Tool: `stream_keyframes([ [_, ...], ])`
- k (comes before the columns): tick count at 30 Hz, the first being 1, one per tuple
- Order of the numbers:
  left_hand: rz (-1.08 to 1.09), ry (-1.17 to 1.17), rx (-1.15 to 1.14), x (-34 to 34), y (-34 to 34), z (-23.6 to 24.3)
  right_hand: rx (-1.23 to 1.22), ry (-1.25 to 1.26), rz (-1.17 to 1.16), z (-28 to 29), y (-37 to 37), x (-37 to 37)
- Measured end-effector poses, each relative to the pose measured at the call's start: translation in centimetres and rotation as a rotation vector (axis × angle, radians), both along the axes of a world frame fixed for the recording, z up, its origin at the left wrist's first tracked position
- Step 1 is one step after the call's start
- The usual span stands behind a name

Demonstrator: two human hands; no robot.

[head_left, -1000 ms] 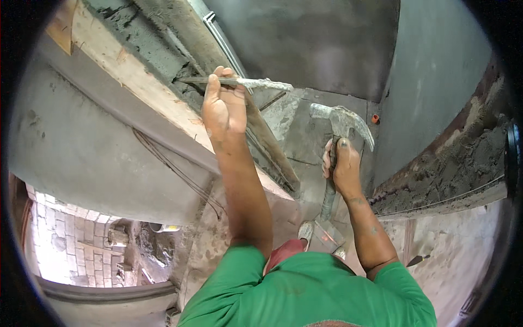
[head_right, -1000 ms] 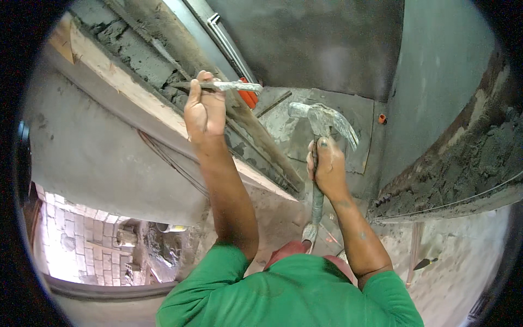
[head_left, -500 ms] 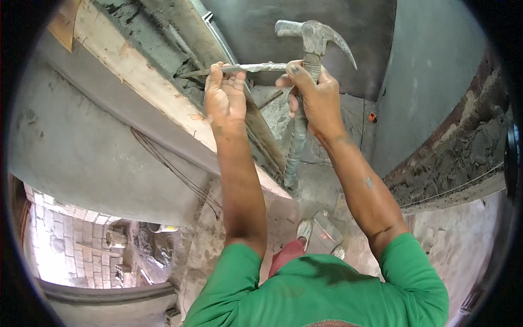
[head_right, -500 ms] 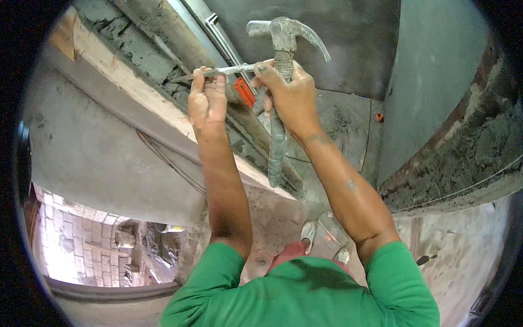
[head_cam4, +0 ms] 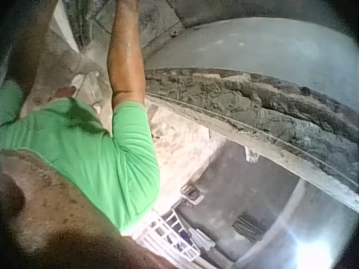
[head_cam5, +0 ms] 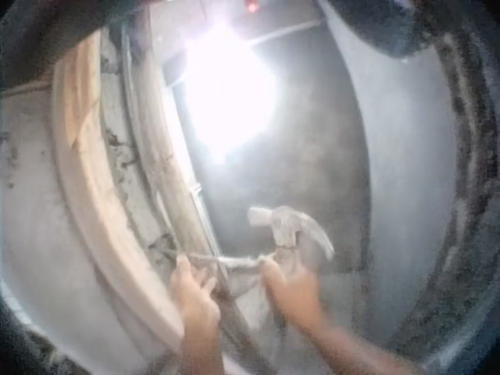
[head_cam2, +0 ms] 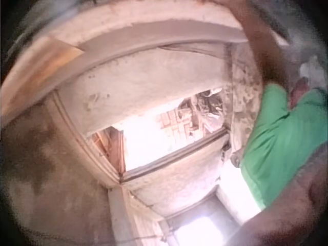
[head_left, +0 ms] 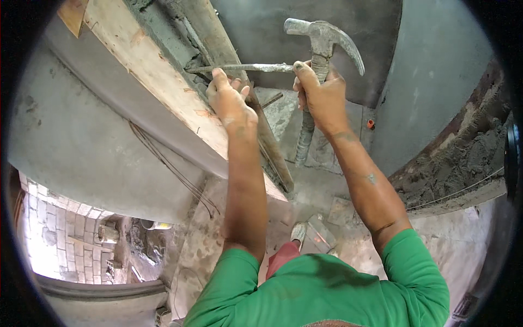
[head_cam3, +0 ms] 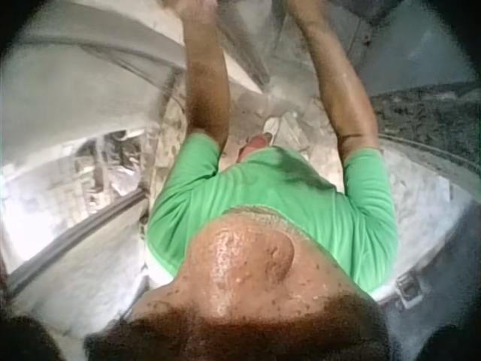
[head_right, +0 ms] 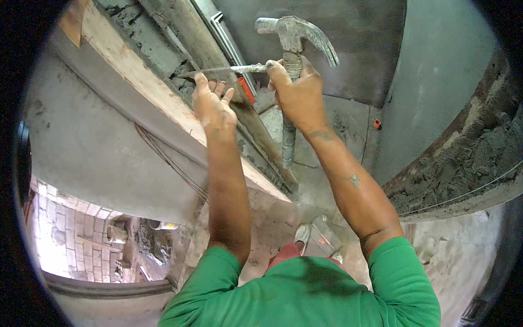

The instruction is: The person bends a metal rod around a wooden door frame by hand, drives a metal bar into the wall frame using a hammer, and then twists and fastens the rod into place by hand.

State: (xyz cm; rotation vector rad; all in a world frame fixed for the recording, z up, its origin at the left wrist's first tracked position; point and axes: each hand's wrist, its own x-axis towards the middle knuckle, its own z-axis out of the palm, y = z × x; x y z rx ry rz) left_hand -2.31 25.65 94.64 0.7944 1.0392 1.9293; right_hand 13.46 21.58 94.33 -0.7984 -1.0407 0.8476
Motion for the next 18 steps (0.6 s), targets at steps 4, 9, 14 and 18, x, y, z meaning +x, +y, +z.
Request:
stream_keyframes([
  [4,-0.232,-0.449,0.02,-0.6,2.1,-0.6,0.027,-0.008,-0.007,0.0,-0.2,0.0],
  [9,-0.315,-0.356,0.287,-1.0,3.2,0.0,-0.036,-0.052,0.023,0.2,-0.4,1.2],
  [14,-0.257,-0.372,0.3,-2.3,4.5,-0.7,0.066,-0.287,-0.138,2.5,-2.1,4.7],
  [18,-0.319,-0.386,0.334,-2.5,4.5,-0.5,0.22,-0.104,-0.116,-4.6,-3.8,7.8],
])
